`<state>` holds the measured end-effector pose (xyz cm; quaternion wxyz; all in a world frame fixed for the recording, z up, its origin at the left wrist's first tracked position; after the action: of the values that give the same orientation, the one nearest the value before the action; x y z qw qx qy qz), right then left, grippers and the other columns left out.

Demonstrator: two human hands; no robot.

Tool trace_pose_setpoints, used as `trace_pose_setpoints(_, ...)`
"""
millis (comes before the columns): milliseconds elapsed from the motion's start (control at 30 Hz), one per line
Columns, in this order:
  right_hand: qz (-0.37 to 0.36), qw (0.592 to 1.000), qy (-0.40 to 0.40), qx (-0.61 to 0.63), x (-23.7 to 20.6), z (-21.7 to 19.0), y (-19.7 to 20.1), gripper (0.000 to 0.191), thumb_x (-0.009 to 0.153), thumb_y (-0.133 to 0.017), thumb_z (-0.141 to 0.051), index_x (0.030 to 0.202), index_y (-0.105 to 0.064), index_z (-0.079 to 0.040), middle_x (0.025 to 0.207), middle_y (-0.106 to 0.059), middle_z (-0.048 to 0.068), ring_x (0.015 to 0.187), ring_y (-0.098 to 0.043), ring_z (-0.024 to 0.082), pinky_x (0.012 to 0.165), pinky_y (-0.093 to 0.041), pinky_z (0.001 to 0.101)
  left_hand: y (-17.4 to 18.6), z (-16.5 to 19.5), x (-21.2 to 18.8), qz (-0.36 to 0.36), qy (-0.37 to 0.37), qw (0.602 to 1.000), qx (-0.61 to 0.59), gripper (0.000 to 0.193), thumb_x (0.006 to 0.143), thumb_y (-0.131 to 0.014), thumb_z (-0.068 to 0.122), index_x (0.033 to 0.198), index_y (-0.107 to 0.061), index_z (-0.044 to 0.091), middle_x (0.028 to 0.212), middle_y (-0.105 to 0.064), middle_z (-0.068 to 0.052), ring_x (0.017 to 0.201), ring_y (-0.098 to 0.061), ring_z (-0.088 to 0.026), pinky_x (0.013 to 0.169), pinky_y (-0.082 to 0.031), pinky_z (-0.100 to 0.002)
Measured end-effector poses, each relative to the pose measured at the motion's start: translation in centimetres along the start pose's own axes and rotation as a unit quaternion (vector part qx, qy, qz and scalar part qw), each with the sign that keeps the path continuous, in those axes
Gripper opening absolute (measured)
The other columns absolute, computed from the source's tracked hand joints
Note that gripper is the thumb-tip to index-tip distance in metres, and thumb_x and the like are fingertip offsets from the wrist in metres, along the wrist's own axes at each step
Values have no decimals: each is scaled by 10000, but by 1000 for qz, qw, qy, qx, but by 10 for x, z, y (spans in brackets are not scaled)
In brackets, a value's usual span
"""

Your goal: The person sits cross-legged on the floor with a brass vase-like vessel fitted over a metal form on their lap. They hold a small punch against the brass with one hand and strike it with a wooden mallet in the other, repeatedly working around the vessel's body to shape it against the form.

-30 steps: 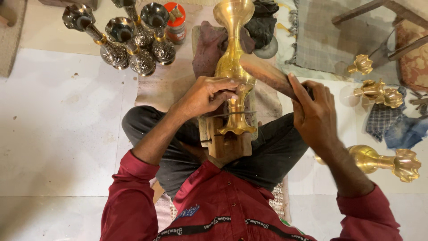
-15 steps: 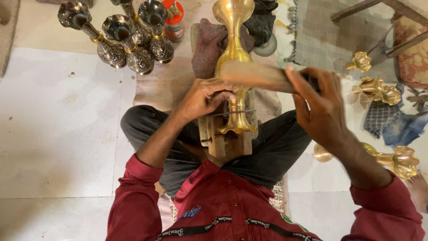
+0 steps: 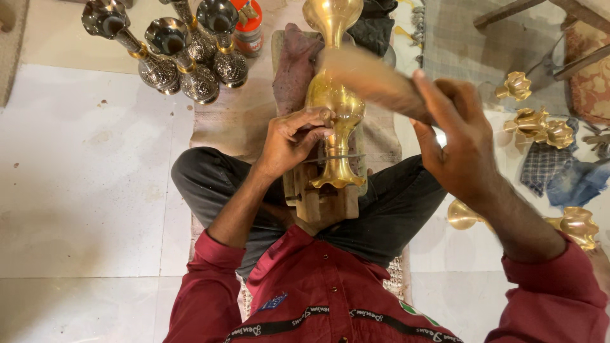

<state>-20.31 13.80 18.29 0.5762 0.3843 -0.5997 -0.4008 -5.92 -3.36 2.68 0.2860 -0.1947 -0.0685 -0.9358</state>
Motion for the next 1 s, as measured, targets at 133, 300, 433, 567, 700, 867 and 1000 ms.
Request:
trace_pose_setpoints(133, -35, 994, -2, -108, -12, -5, -3, 553, 1017, -707, -8, 1535, -617, -181, 1213, -602, 107, 1065, -568, 275, 919, -442, 434, 2, 6, 0, 26, -11, 997, 78, 324, 901, -780, -51, 1209, -695, 0, 1152, -765, -97, 1041, -764, -156, 904, -634, -292)
trace_pose_setpoints(300, -44, 995, -79, -39, -25, 11, -15, 613, 975, -727, -43, 1562, -594, -160, 1228, -588, 104, 1077, -564, 289, 903, -420, 444, 2, 23, 3, 39, -32, 995, 84, 289, 932, -799, 6, 1203, -697, 2, 1189, -763, -106, 1067, -757, -159, 921, -640, -298)
trace_pose_setpoints(433, -46, 992, -105, -45, -37, 20, -30, 609, 942, -746, -59, 1525, -612, -168, 1193, -590, 95, 1057, -573, 284, 858, -413, 442, -4, 26, 12, -12, -6, 999, 44, 403, 946, -773, 37, 1326, -640, 20, 1205, -767, -100, 1072, -756, -134, 930, -642, -293)
trace_pose_setpoints(567, -51, 992, -117, -21, -46, 27, -38, 613, 932, -740, -57, 1521, -610, -164, 1185, -591, 95, 1051, -571, 290, 854, -419, 447, -10, 20, 17, -41, 66, 993, 91, 441, 933, -793, 80, 1348, -646, 61, 1126, -797, -103, 985, -788, -150, 835, -666, -288)
trace_pose_setpoints(700, -54, 993, -107, 7, -45, 31, -44, 604, 950, -736, -71, 1530, -605, -175, 1176, -589, 106, 1038, -574, 290, 861, -431, 446, -10, 34, 14, -28, -18, 989, 146, 437, 935, -800, 67, 1346, -651, 62, 1258, -731, -167, 1083, -772, -215, 870, -657, -321)
trace_pose_setpoints(867, -80, 990, -102, -48, -40, 35, -47, 556, 969, -746, -82, 1499, -639, -211, 1149, -601, 106, 984, -579, 267, 806, -433, 438, -10, 34, 12, -23, -4, 987, 157, 437, 937, -791, 59, 1353, -659, 86, 1251, -746, -138, 1101, -779, -211, 876, -661, -316)
trace_pose_setpoints(1000, -50, 994, -101, -6, -38, 37, -43, 589, 971, -742, -83, 1538, -621, -187, 1196, -602, 105, 1053, -578, 272, 887, -437, 442, -12, 36, 13, -23, 14, 992, 124, 484, 930, -774, 59, 1387, -617, 84, 1294, -722, -129, 1125, -765, -210, 903, -653, -320)
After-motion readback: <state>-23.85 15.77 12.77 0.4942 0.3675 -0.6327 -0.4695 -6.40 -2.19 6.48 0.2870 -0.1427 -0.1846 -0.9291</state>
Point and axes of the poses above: each hand's wrist, its own x-axis towards the middle knuckle, its own y-axis out of the back of the hand, z = x × y, the point moved 6 cm from there along x, towards the middle knuckle
